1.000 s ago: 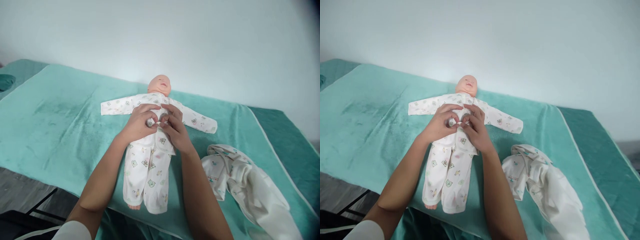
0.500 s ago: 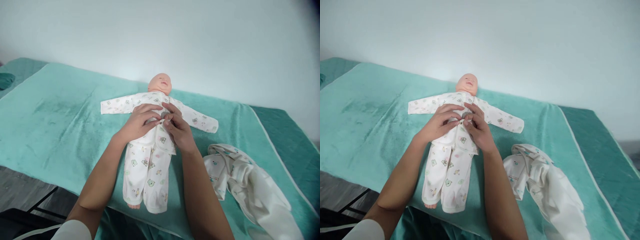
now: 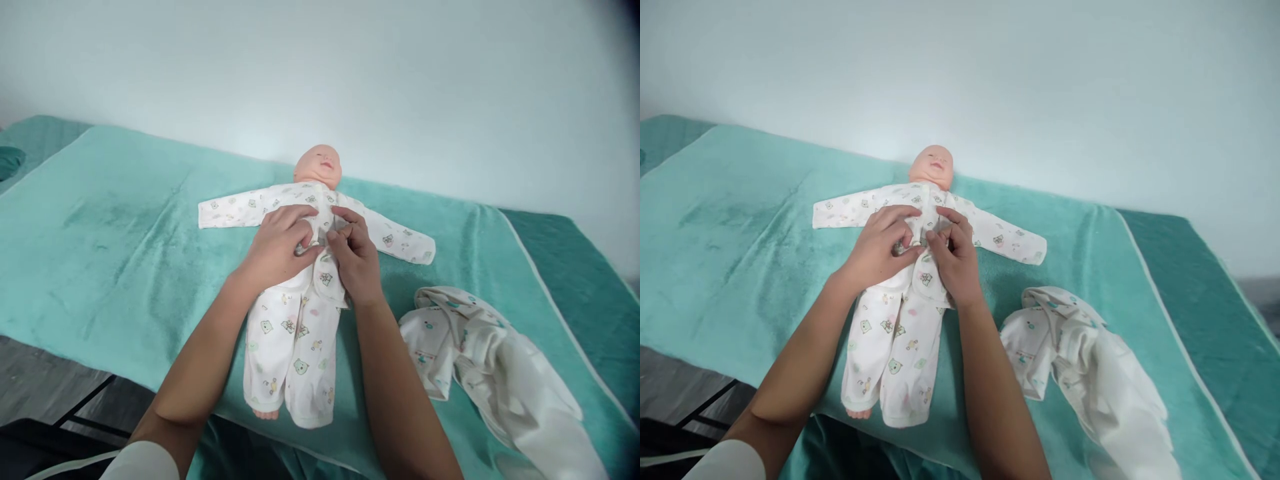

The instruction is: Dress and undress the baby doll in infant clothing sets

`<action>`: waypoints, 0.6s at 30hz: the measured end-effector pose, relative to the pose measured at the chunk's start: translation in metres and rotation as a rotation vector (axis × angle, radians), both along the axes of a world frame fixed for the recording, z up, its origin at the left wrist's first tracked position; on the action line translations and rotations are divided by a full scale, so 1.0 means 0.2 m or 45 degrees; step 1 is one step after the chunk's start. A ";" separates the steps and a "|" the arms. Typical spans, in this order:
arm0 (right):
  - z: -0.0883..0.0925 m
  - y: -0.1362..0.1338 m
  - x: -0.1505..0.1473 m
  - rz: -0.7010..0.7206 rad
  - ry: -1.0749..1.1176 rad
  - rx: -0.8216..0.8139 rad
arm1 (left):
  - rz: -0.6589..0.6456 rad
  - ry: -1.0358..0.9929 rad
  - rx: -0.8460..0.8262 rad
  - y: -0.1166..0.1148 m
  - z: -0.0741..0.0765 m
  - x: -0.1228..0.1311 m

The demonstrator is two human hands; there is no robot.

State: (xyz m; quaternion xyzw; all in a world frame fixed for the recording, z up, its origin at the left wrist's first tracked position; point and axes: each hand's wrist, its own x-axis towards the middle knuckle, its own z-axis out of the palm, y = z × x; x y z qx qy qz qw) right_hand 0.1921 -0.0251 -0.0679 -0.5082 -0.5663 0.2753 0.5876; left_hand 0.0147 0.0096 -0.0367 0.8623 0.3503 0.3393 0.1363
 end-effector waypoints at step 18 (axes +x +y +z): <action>-0.06 0.03 0.03 -0.118 0.214 -0.031 | 0.381 -0.165 -0.169 0.01 0.00 -0.01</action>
